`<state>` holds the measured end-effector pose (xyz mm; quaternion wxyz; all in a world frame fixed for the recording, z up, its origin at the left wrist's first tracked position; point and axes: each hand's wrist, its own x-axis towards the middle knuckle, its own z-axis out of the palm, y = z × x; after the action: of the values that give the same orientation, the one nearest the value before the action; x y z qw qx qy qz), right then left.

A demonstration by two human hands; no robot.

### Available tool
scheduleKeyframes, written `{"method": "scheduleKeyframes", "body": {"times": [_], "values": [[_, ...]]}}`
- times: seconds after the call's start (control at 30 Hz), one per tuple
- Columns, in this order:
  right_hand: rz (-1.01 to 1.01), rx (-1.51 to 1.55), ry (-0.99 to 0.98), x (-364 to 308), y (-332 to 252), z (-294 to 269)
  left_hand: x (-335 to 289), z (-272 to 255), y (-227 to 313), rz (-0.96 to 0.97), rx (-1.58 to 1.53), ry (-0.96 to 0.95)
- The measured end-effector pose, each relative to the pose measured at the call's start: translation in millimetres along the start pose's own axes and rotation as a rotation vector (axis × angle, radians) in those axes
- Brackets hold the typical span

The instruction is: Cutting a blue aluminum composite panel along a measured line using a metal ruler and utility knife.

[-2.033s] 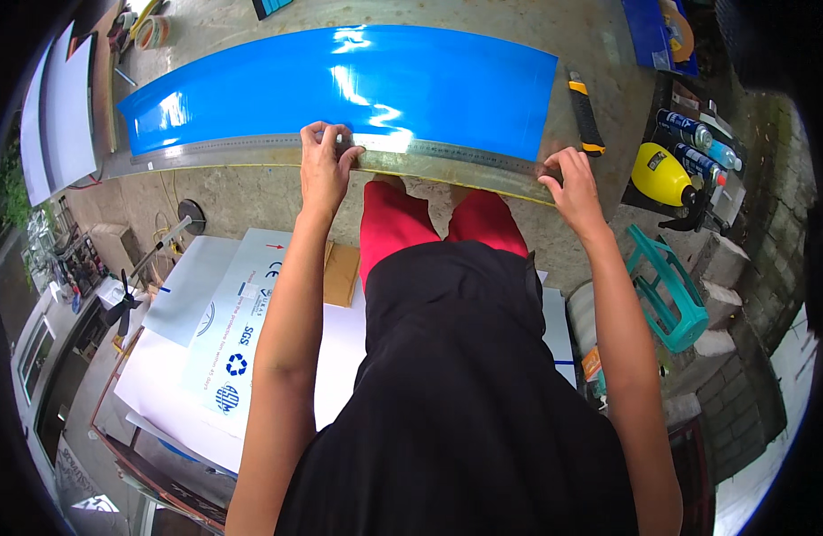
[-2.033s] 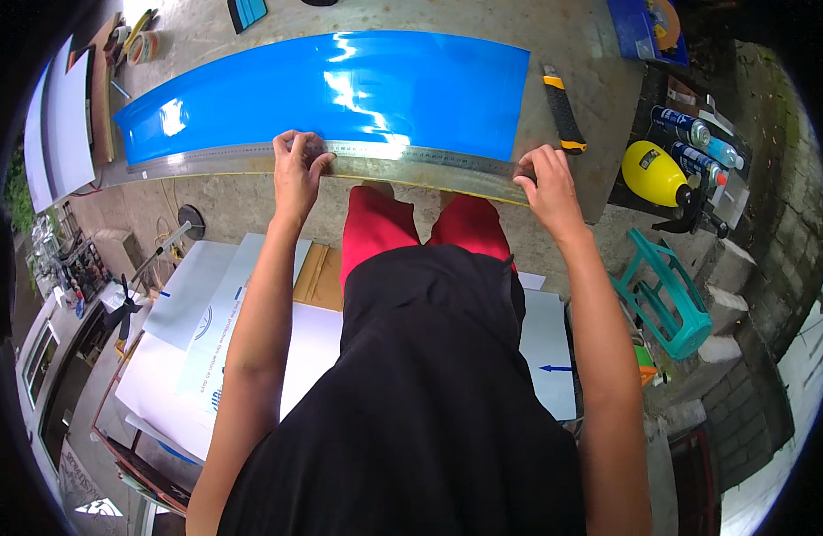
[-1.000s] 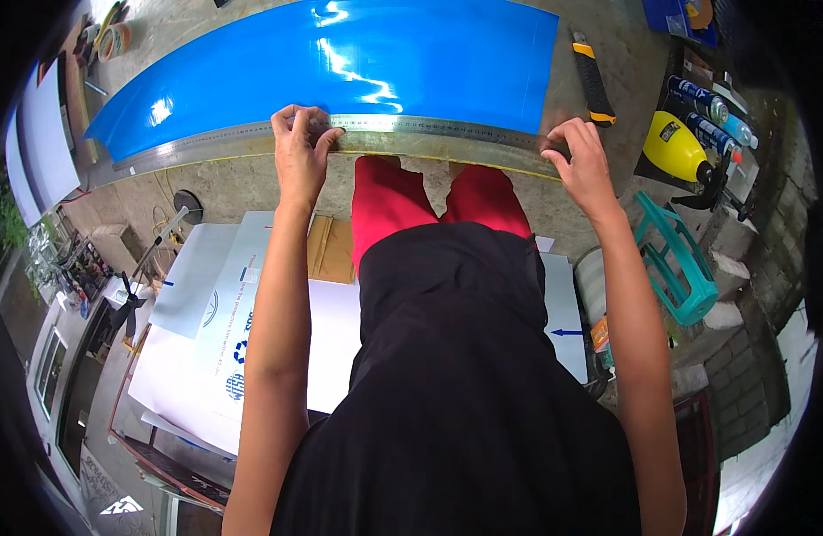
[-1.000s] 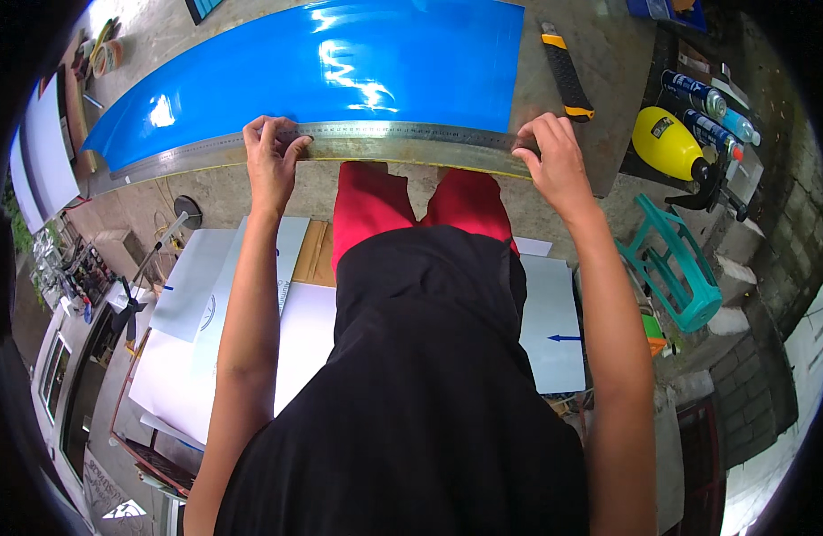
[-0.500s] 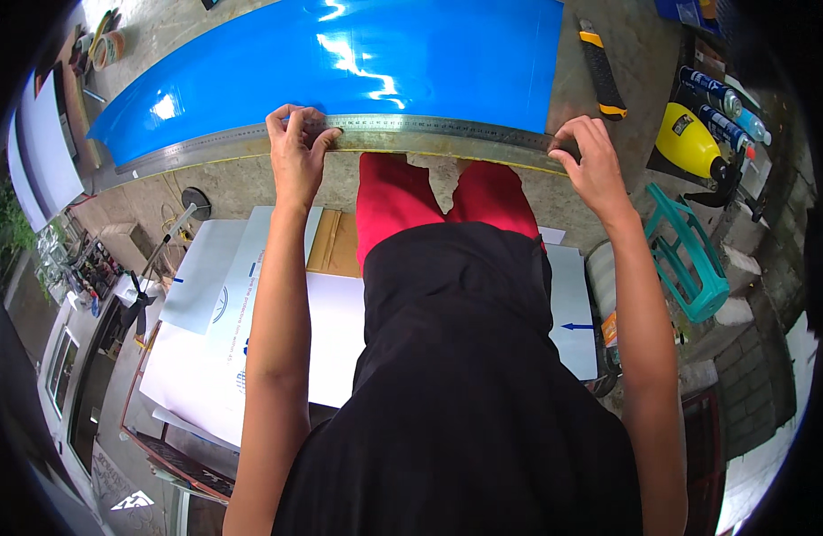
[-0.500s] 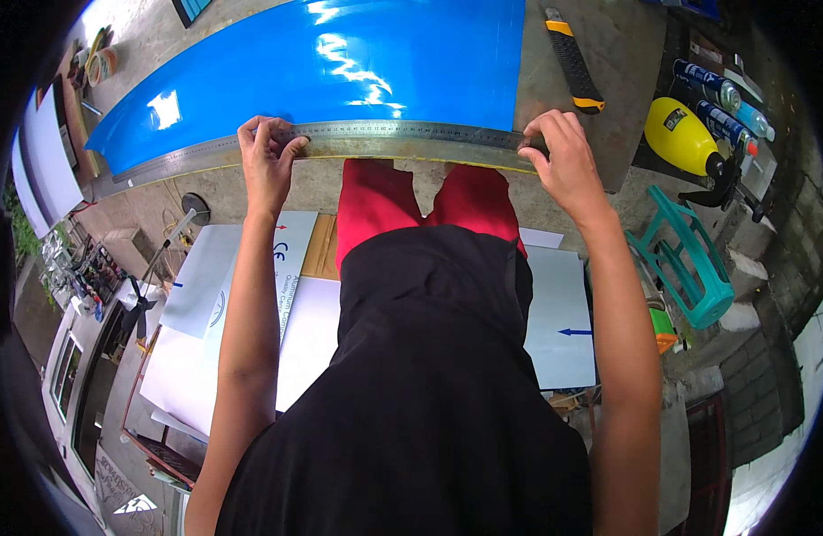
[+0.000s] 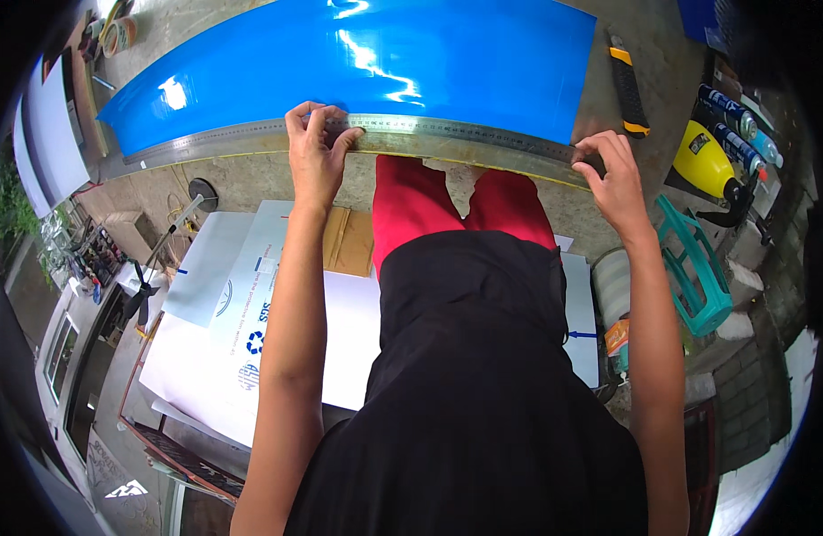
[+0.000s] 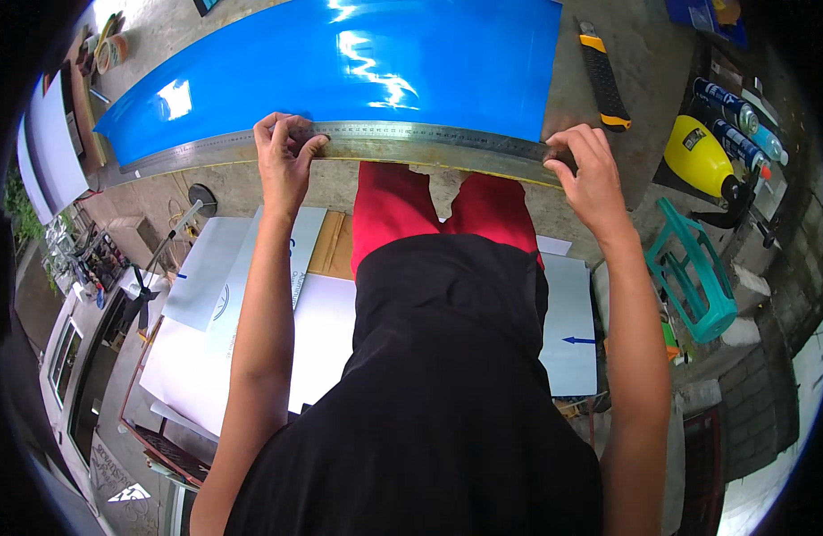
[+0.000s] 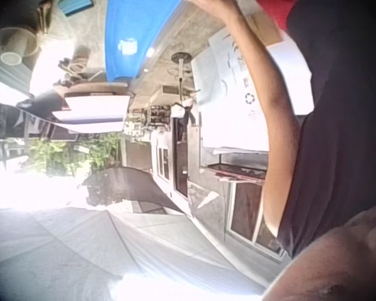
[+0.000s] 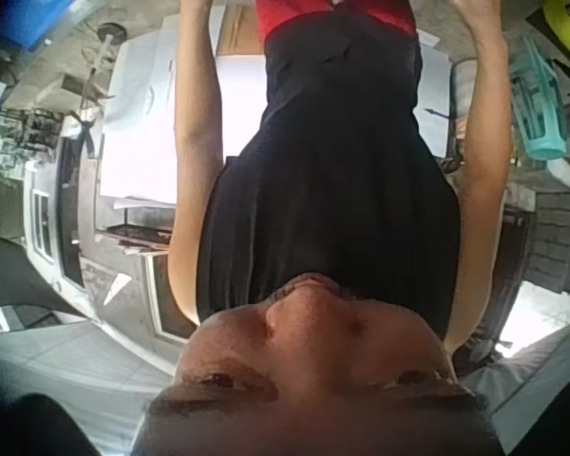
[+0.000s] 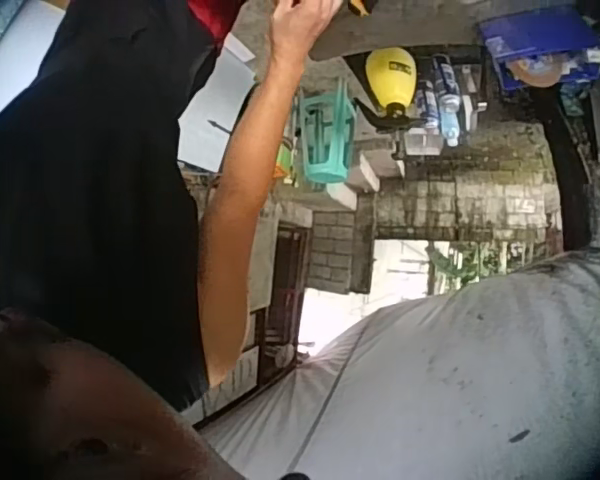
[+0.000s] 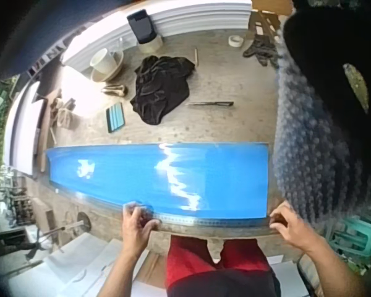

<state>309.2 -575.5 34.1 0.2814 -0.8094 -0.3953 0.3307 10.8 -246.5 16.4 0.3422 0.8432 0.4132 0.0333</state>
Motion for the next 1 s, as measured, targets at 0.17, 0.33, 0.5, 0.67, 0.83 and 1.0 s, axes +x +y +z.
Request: {"method": "scheduleKeyframes", "body": {"times": [0.17, 0.33, 0.5, 0.67, 0.83, 1.0], "values": [[0.002, -0.027, -0.012, 3.0, -3.6, -1.7, 0.1, 0.0, 0.8, -0.009, -0.023, 0.022], [0.002, -0.034, -0.013, 5.1, -4.0, -1.2, -1.2, 0.3, -5.8, 0.043, 0.014, 0.058], [0.02, -0.03, -0.003, 5.5, -7.0, -2.5, -4.2, 1.4, -3.0, -0.002, -0.066, 0.058], [0.047, -0.009, -0.005, 4.7, -6.0, -1.6, -5.6, 2.0, -3.5, -0.01, -0.103, 0.073], [0.08, 0.014, -0.006, 3.3, -5.3, 0.3, -6.2, 4.2, -9.4, 0.02, -0.057, 0.074], [0.071, 0.045, 0.022, 2.4, -6.9, -0.8, -3.5, -0.4, -9.5, 0.057, -0.053, 0.062]]}}
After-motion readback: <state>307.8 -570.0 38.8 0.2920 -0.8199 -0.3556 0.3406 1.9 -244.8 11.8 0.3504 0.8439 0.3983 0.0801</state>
